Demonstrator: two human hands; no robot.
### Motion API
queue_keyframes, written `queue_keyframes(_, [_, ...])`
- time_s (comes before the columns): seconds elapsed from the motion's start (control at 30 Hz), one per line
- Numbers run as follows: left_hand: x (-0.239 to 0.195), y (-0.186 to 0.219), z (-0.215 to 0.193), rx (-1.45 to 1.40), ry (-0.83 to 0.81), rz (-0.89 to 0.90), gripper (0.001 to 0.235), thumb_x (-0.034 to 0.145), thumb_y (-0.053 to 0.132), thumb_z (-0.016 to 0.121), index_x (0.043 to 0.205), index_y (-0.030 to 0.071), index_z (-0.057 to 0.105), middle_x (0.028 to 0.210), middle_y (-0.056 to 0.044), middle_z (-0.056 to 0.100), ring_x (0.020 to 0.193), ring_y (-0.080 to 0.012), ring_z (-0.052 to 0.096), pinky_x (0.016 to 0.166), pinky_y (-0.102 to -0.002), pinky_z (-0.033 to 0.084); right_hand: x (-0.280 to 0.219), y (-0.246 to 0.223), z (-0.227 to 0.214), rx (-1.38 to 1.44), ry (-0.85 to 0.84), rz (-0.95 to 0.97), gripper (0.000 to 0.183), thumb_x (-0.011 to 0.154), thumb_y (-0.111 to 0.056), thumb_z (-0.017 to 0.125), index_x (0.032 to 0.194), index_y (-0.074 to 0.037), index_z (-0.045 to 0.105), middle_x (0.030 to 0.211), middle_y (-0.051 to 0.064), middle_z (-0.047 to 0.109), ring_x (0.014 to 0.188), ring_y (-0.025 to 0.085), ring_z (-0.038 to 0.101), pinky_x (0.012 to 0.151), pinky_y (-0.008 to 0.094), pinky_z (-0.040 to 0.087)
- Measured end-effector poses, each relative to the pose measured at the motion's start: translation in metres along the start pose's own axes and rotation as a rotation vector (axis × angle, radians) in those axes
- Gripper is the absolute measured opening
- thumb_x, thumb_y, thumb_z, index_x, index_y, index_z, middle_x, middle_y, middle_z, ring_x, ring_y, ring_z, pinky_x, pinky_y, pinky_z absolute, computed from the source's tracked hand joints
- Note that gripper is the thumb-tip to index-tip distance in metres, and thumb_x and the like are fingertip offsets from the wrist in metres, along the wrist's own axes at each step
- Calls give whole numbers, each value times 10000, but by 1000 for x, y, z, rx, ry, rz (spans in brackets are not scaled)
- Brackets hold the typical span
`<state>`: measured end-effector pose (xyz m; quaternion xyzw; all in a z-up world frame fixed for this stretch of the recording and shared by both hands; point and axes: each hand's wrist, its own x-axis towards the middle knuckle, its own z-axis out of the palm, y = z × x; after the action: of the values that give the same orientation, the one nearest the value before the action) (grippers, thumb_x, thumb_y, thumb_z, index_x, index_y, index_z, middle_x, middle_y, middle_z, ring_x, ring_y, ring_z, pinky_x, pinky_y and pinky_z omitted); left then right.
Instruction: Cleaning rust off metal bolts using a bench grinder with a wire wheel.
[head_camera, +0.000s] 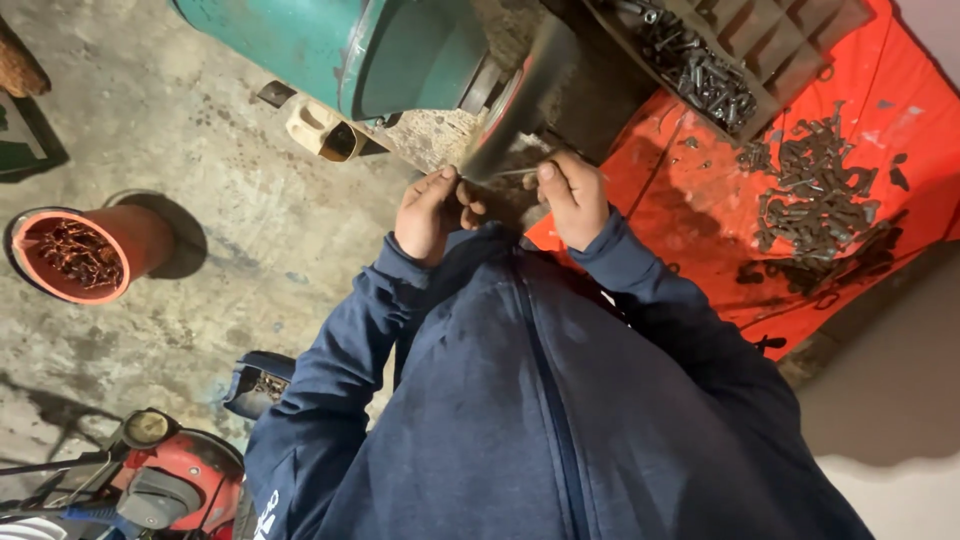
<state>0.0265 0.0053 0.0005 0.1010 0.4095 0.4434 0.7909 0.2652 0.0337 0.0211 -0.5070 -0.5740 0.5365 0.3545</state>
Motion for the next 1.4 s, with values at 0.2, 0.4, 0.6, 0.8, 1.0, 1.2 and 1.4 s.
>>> queue_keyframes(0.2, [-9, 7, -17, 1, 1, 72, 357, 1091, 274, 506, 856, 27, 612, 797, -160, 696, 635, -214, 604, 661, -336, 517, 9, 8, 23, 146, -43, 68, 290, 1112, -225, 523, 982, 8, 636, 892, 37, 709, 735, 89, 601, 677, 258, 502])
queue_keyframes(0.4, [-22, 19, -27, 84, 31, 149, 398, 1090, 276, 496, 789, 33, 587, 777, -153, 685, 654, -222, 606, 658, -333, 496, 9, 10, 42, 249, -101, 140, 303, 1116, -245, 510, 1077, 5, 676, 908, 22, 699, 748, 69, 590, 675, 235, 486])
queue_keyframes(0.6, [-14, 20, -22, 156, 45, 86, 433, 1077, 305, 498, 751, 35, 591, 751, -153, 701, 629, -214, 620, 639, -323, 508, 6, 22, 38, 352, -74, 250, 325, 1118, -280, 507, 1031, -24, 687, 866, 11, 687, 696, 47, 538, 634, 213, 431])
queue_keyframes(0.8, [4, 2, -8, 21, -37, 44, 448, 1088, 282, 510, 739, 18, 602, 746, -176, 694, 610, -229, 609, 629, -331, 496, -1, 24, 14, 219, 33, 238, 430, 1112, -323, 508, 839, -33, 669, 740, 11, 665, 624, 52, 533, 575, 226, 411])
queue_keyframes(1.0, [10, -18, 1, -135, -84, 34, 424, 1071, 244, 488, 756, -13, 608, 761, -215, 672, 650, -278, 632, 665, -367, 517, -4, 13, 2, 264, 87, 259, 440, 1104, -339, 527, 801, -44, 646, 714, 21, 656, 607, 66, 554, 568, 230, 418])
queue_keyframes(1.2, [9, -20, 3, -187, -52, 28, 431, 1058, 274, 461, 782, -20, 614, 801, -238, 698, 687, -276, 634, 702, -368, 520, -1, 20, 8, 330, 117, 296, 418, 1098, -339, 526, 822, -45, 636, 717, 22, 658, 587, 68, 546, 550, 227, 413])
queue_keyframes(1.4, [-9, -3, -17, 71, -77, 131, 358, 1080, 242, 479, 906, -20, 648, 874, -177, 701, 796, -223, 643, 775, -322, 502, 1, 7, 22, 213, 50, 193, 390, 1119, -324, 518, 883, -38, 641, 751, 26, 653, 633, 74, 546, 581, 244, 425])
